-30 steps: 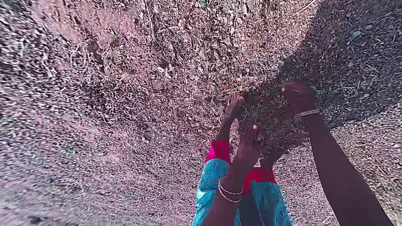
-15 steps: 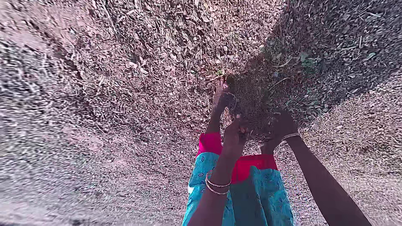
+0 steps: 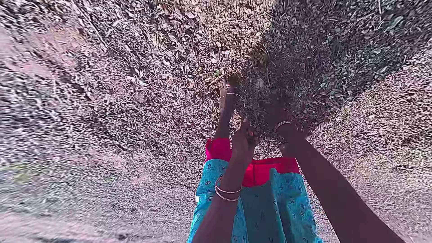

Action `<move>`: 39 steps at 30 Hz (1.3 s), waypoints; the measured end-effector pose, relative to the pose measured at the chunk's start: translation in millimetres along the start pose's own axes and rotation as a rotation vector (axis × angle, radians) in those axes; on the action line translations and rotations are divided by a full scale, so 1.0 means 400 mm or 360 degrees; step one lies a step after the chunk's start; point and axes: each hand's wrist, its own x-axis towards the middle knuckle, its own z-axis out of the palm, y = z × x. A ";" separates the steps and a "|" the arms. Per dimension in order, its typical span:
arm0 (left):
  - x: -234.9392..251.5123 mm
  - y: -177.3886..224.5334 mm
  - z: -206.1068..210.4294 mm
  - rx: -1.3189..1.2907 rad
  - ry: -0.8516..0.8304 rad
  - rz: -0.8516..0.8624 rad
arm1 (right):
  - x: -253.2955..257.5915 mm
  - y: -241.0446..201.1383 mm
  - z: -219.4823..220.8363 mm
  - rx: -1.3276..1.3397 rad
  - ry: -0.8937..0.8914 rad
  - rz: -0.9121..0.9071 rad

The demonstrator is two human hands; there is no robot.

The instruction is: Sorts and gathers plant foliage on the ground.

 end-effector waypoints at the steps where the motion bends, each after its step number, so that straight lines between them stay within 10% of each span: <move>1: -0.003 0.002 0.000 0.0006 -0.0004 0.0000 | -0.042 0.012 0.024 0.0012 -0.0126 -0.0003; 4: -0.005 0.008 0.007 0.0000 -0.0017 0.0038 | -0.102 0.038 0.034 -0.0026 -0.0355 0.0001; 11: 0.003 -0.012 0.000 0.0017 0.0052 0.0089 | 0.032 -0.045 -0.147 -0.0008 0.0253 -0.0516; 19: 0.003 -0.002 -0.012 0.0012 0.0086 0.0095 | 0.174 -0.107 -0.315 0.0133 0.0173 0.0485; 25: 0.006 0.009 -0.014 -0.0084 0.0046 0.0094 | -0.118 -0.059 -0.190 0.0574 0.0544 0.0242; 29: -0.002 0.006 -0.023 0.0058 -0.0029 0.0041 | -0.190 0.008 -0.073 0.0340 -0.0043 0.0521; 39: -0.014 0.011 -0.024 0.0940 -0.0201 0.0090 | -0.363 -0.061 0.012 0.0693 0.1018 -0.0260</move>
